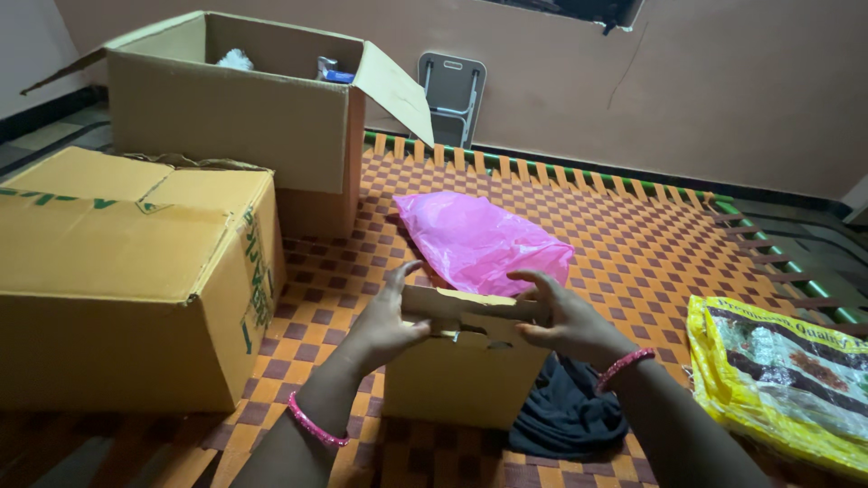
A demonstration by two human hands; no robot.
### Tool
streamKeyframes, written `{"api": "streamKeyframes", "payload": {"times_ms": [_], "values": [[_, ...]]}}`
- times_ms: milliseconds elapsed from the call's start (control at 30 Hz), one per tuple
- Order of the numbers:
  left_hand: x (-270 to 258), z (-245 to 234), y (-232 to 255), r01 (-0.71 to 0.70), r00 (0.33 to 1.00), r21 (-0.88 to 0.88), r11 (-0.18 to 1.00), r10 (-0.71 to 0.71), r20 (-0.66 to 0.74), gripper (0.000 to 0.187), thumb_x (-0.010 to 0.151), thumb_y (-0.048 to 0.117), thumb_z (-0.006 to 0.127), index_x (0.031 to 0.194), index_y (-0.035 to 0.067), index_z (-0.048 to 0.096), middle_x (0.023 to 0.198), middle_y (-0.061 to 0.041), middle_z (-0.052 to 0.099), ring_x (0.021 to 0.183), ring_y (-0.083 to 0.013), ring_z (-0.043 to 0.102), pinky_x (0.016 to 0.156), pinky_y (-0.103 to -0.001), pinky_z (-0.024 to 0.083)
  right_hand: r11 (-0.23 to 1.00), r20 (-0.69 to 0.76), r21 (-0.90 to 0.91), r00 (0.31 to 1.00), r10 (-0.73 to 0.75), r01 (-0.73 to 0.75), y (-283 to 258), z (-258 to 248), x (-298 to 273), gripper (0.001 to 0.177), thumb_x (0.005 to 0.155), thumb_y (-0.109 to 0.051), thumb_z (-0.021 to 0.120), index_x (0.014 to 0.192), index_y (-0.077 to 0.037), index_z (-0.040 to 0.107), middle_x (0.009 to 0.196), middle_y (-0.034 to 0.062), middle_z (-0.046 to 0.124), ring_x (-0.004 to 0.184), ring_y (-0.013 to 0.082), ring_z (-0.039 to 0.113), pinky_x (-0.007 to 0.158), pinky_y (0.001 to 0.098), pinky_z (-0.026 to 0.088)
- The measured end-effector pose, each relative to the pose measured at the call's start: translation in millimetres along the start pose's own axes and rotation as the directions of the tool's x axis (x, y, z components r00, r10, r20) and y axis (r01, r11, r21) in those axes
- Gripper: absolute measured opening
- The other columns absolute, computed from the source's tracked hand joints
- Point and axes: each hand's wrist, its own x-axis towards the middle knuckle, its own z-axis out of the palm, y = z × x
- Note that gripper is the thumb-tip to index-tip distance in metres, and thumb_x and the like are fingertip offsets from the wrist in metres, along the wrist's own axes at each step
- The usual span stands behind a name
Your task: The person unpacks various items from a cardboard box onto a woven cot, including containers, a tray, and plates. They then wipe the plates with a dark cloth and place them into a smaller box.
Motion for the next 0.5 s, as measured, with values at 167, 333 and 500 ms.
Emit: {"api": "streamKeyframes", "payload": {"times_ms": [167, 333, 500], "values": [[-1, 9, 16, -0.109, 0.986, 0.235, 0.966, 0.136, -0.101, 0.103, 0.062, 0.016, 0.084, 0.151, 0.03, 0.034, 0.154, -0.011, 0.033, 0.138, -0.0337, 0.041, 0.112, -0.046, 0.042, 0.965, 0.128, 0.262, 0.991, -0.037, 0.003, 1, -18, -4, 0.082, 0.083, -0.016, 0.072, 0.155, -0.019, 0.033, 0.134, 0.0113, 0.06, 0.127, 0.0271, 0.06, 0.106, 0.0412, 0.052], [-1, 19, 26, -0.224, 0.944, 0.562, 0.796, 0.321, -0.077, 0.094, 0.067, 0.038, 0.09, 0.148, 0.03, 0.041, 0.156, -0.01, 0.026, 0.145, -0.0361, 0.024, 0.115, -0.056, 0.027, 0.901, 0.075, 0.426, 0.996, 0.056, -0.083, 20, -32, -10, 0.064, 0.09, -0.025, 0.068, 0.148, -0.01, 0.048, 0.132, 0.0131, 0.066, 0.125, 0.0258, 0.062, 0.099, 0.0402, 0.052], [-2, 21, 30, -0.253, 0.939, 0.612, 0.749, 0.343, -0.031, 0.081, 0.071, 0.044, 0.083, 0.142, 0.025, 0.046, 0.15, -0.01, 0.036, 0.144, -0.0324, 0.031, 0.115, -0.056, 0.027, 0.991, 0.107, 0.132, 0.994, 0.01, -0.025, 46, -25, 14, 0.061, 0.088, -0.02, 0.073, 0.144, -0.009, 0.051, 0.134, 0.0121, 0.065, 0.126, 0.0226, 0.061, 0.103, 0.0358, 0.051]]}}
